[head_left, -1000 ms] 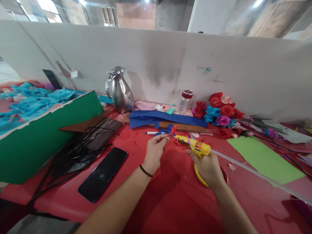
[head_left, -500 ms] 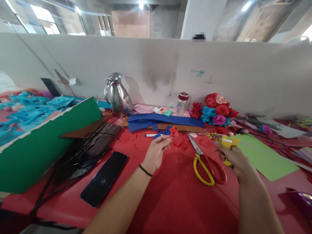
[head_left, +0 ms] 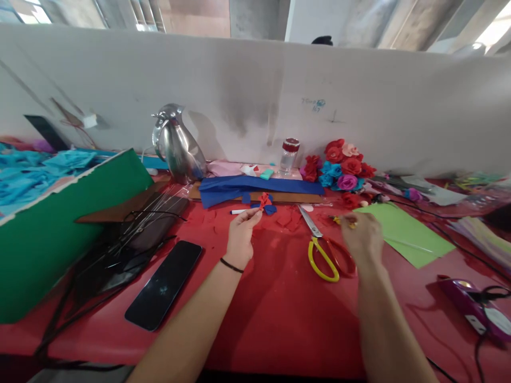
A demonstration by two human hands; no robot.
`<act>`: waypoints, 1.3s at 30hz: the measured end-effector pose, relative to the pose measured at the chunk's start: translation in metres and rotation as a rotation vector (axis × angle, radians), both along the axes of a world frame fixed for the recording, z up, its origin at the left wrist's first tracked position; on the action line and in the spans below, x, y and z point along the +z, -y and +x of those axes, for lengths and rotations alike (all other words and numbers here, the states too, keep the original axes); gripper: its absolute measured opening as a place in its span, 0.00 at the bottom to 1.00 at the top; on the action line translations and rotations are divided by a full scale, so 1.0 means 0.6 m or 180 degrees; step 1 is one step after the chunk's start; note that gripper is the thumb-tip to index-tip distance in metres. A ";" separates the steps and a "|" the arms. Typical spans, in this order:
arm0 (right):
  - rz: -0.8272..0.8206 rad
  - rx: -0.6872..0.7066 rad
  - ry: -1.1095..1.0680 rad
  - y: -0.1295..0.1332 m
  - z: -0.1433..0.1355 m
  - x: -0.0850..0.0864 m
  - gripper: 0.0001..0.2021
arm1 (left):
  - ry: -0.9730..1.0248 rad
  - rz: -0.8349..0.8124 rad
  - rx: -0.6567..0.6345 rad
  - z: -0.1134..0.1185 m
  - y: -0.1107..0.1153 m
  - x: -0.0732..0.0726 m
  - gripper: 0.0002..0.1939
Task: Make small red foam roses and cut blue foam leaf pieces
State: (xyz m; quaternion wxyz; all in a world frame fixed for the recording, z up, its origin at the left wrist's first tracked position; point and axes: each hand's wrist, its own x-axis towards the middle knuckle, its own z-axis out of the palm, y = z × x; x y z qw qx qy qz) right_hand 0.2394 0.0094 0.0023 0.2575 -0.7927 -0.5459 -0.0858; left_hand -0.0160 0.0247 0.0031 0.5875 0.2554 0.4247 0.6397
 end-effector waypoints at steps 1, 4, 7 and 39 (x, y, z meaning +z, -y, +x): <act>-0.0064 0.0610 -0.0037 -0.004 -0.024 -0.001 0.13 | 0.0016 -0.0008 0.0006 0.000 0.000 0.000 0.08; -0.0572 0.1553 0.0141 -0.017 -0.089 -0.005 0.11 | 0.0027 -0.0047 0.0049 -0.001 -0.001 0.001 0.08; -0.1058 0.1407 0.0545 -0.023 -0.126 -0.004 0.14 | 0.0052 -0.0098 0.0057 -0.001 -0.002 0.003 0.07; -0.0911 0.1427 0.0106 -0.019 -0.137 -0.042 0.10 | -0.0061 0.0023 -0.0516 0.014 0.009 0.000 0.07</act>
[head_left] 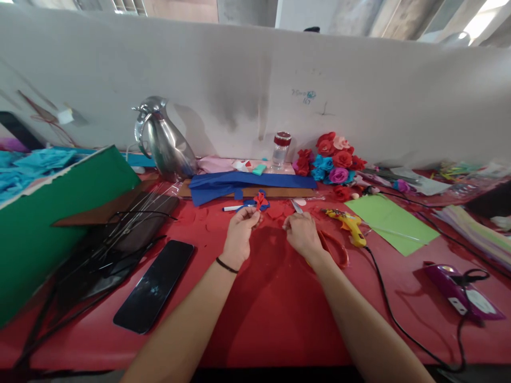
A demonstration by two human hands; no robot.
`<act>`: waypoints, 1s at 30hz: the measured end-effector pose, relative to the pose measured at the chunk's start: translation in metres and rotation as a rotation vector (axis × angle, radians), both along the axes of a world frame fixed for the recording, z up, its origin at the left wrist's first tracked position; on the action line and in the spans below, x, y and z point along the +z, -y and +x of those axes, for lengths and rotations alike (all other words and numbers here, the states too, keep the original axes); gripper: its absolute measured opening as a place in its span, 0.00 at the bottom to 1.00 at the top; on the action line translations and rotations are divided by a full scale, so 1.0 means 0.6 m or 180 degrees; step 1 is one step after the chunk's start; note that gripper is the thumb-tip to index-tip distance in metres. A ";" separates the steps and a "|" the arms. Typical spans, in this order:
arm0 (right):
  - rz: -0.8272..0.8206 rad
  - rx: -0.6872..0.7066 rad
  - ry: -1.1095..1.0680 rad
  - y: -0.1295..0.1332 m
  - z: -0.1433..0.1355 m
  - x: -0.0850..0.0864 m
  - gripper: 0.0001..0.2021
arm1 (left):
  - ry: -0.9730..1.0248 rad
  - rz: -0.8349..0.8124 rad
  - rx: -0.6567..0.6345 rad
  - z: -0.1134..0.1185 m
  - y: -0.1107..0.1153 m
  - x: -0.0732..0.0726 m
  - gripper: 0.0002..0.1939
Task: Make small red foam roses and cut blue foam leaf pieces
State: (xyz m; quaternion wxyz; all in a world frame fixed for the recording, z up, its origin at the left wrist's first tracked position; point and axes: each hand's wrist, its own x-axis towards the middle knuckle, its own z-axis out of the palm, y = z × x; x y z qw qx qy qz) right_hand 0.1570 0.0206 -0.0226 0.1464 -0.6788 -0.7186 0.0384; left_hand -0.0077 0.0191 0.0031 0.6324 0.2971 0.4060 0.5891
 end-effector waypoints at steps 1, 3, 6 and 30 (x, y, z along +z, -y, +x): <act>-0.0002 -0.0003 -0.0007 0.000 0.000 -0.001 0.09 | 0.0000 0.0014 -0.0088 0.001 0.001 0.000 0.06; 0.0006 0.0021 -0.0045 -0.001 0.000 -0.003 0.08 | -0.0063 0.0007 -0.0226 0.003 0.004 0.000 0.06; 0.0025 0.0085 -0.0157 -0.002 -0.002 -0.009 0.08 | -0.0203 0.0013 -0.0311 0.004 0.006 0.001 0.05; -0.0863 0.0346 -0.4915 0.012 -0.015 0.025 0.18 | -0.1061 0.0263 -0.0304 0.020 0.009 -0.025 0.06</act>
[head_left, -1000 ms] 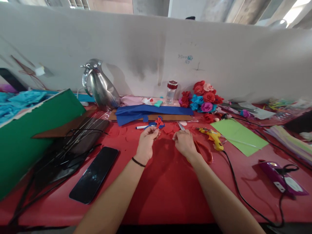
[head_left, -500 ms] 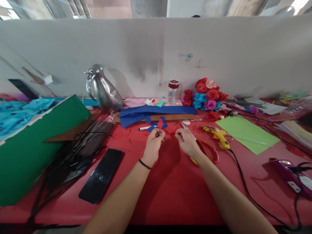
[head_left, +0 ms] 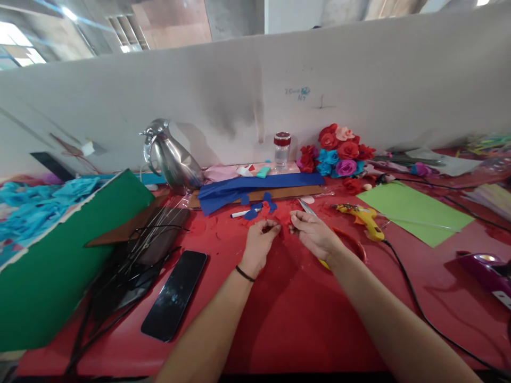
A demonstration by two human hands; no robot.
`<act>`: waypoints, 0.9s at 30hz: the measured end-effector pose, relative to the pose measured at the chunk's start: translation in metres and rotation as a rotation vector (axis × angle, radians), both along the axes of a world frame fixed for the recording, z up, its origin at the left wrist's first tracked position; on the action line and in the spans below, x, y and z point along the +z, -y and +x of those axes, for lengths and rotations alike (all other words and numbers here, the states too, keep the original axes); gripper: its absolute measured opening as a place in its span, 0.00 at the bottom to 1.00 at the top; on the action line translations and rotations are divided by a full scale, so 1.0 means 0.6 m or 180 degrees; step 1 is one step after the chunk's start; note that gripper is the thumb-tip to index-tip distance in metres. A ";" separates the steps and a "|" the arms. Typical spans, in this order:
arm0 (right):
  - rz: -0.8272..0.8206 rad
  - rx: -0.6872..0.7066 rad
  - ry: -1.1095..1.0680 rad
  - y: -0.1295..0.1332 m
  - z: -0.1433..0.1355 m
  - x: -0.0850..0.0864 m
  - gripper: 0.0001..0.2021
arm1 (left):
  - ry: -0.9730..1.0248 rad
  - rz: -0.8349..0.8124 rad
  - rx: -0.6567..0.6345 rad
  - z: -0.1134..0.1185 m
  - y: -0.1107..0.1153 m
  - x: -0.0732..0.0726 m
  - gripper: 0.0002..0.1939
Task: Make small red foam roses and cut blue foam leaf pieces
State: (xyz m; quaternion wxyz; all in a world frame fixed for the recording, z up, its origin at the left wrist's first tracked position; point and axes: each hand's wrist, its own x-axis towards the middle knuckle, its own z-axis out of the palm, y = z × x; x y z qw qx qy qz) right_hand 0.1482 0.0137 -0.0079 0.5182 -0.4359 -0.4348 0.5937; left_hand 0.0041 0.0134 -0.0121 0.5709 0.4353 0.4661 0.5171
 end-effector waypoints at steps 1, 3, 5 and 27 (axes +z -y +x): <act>0.0079 -0.0089 -0.0061 0.000 0.004 0.005 0.18 | -0.0021 -0.0020 0.0026 -0.001 -0.002 -0.003 0.06; 0.0324 -0.0273 -0.0045 0.000 0.012 0.012 0.18 | -0.0066 -0.0091 0.0109 -0.002 -0.006 -0.007 0.05; 0.0467 -0.0336 0.0095 0.000 0.015 0.015 0.17 | -0.0133 -0.0082 0.0318 -0.004 -0.009 -0.009 0.04; 0.0563 -0.0287 0.0855 0.015 -0.034 -0.004 0.08 | -0.0314 0.0105 -0.0177 -0.011 0.015 0.042 0.06</act>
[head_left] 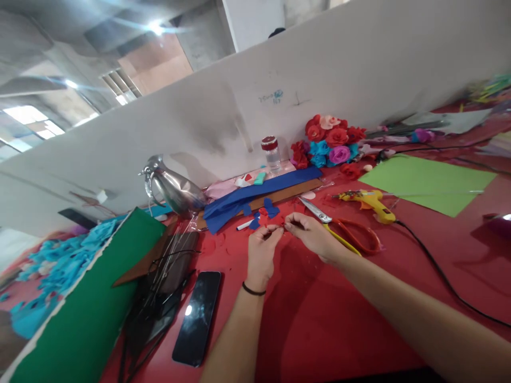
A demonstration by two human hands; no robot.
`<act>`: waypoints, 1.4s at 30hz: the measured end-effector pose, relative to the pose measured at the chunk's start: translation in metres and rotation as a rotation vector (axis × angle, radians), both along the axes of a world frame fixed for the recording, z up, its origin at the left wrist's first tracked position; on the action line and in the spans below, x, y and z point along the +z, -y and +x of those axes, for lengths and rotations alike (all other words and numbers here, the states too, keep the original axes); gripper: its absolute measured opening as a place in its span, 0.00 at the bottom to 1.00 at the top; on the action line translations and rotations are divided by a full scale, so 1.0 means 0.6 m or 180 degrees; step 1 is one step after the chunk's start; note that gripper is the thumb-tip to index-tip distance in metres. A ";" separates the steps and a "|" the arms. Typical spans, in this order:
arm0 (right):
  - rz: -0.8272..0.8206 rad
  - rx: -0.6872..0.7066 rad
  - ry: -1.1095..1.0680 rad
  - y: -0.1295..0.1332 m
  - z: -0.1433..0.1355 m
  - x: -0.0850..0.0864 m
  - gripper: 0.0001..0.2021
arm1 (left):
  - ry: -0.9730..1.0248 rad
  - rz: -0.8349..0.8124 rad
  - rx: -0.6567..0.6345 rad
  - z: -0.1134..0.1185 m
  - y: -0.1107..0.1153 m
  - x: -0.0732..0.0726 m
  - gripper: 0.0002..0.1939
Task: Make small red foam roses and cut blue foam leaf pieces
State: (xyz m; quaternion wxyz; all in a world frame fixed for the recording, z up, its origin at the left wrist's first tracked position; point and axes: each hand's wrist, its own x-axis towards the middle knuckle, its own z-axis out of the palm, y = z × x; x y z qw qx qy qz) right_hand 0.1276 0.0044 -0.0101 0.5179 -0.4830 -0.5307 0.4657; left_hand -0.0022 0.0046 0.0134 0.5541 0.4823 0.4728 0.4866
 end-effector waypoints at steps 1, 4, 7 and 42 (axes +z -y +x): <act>0.0025 0.0025 -0.0015 0.000 0.000 0.000 0.08 | 0.0049 -0.0034 0.0008 -0.001 0.000 0.000 0.06; 0.0119 0.0120 -0.0044 0.001 0.000 0.003 0.08 | 0.0191 -0.0138 0.0034 -0.003 -0.002 -0.001 0.06; 0.0219 0.0210 -0.0051 0.002 0.001 0.006 0.07 | 0.0213 -0.0140 0.0012 -0.004 -0.003 -0.002 0.06; 0.0040 -0.0413 -0.0789 0.002 0.004 0.012 0.11 | 0.0047 0.0250 -0.0019 -0.006 -0.005 -0.019 0.13</act>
